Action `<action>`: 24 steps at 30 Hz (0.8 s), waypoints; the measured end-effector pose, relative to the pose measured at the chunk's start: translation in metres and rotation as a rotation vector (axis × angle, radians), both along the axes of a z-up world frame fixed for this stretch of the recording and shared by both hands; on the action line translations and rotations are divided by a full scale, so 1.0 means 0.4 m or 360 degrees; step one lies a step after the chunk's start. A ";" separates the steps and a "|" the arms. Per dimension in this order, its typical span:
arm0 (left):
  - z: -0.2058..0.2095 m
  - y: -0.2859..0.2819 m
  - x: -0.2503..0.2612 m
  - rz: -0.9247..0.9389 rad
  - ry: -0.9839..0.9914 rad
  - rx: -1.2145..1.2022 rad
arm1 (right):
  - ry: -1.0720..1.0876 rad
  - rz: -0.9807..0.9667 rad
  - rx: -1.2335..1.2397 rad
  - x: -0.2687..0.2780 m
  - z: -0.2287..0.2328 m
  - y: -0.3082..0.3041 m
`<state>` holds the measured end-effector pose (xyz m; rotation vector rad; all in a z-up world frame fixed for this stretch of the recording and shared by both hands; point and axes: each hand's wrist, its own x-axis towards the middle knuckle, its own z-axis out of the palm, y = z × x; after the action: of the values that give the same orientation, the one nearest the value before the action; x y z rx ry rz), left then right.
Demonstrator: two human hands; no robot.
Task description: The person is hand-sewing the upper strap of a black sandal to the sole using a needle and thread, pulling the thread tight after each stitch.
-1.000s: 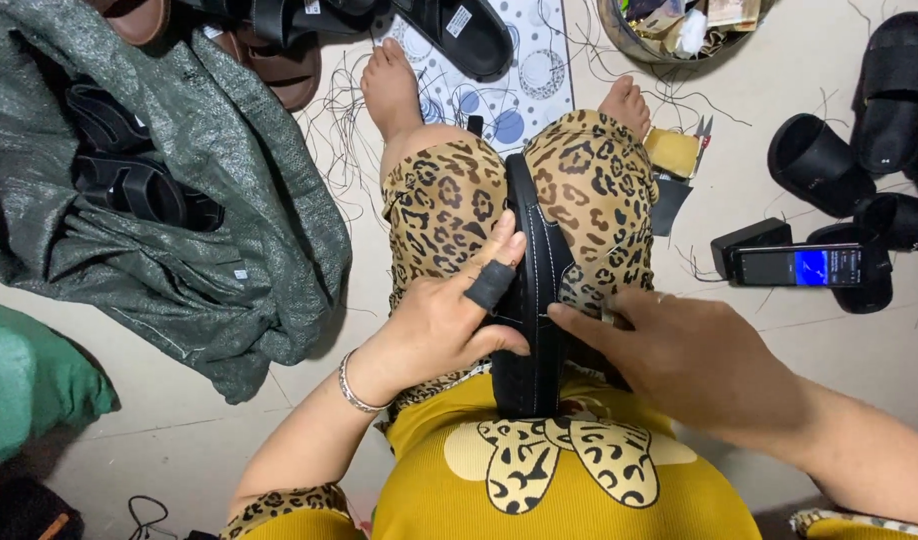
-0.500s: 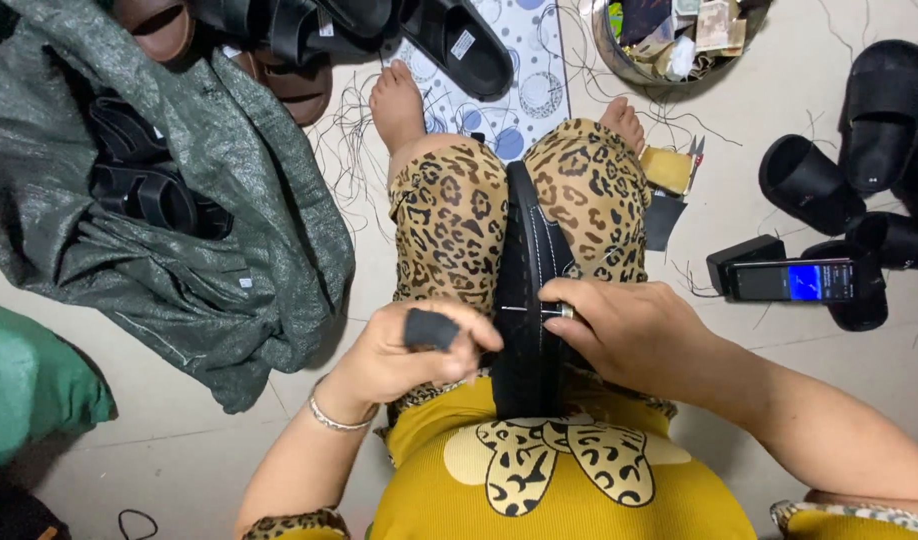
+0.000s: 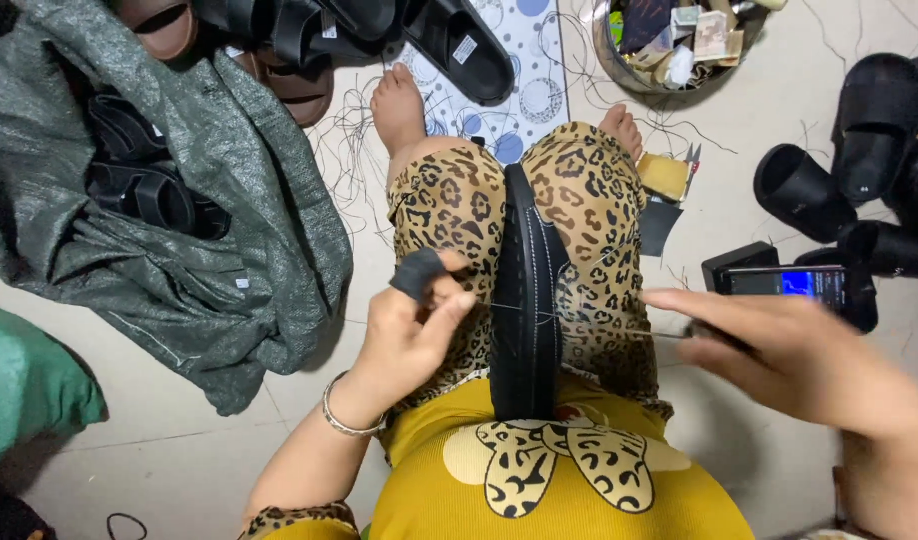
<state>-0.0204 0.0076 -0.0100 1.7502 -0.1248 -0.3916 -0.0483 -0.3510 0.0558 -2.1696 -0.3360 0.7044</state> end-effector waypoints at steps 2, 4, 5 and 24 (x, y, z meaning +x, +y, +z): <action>0.013 -0.012 -0.001 0.0027 0.0004 -0.0029 | 0.0261 -0.0245 0.0262 -0.028 -0.082 0.066; 0.019 -0.018 0.009 0.0056 -0.0028 -0.0054 | 0.0483 -0.0483 0.0533 -0.021 -0.118 0.127; 0.024 -0.018 0.010 0.0050 -0.0065 -0.0041 | 0.0432 -0.0399 0.0914 -0.008 -0.110 0.155; 0.038 0.006 -0.006 -0.0225 -0.0386 0.0307 | -0.0027 0.0368 0.0336 0.012 -0.006 0.182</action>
<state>-0.0230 0.0100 0.0052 1.9821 -0.3976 -0.2993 -0.0436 -0.2782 0.0535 -1.9559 -0.6491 0.7423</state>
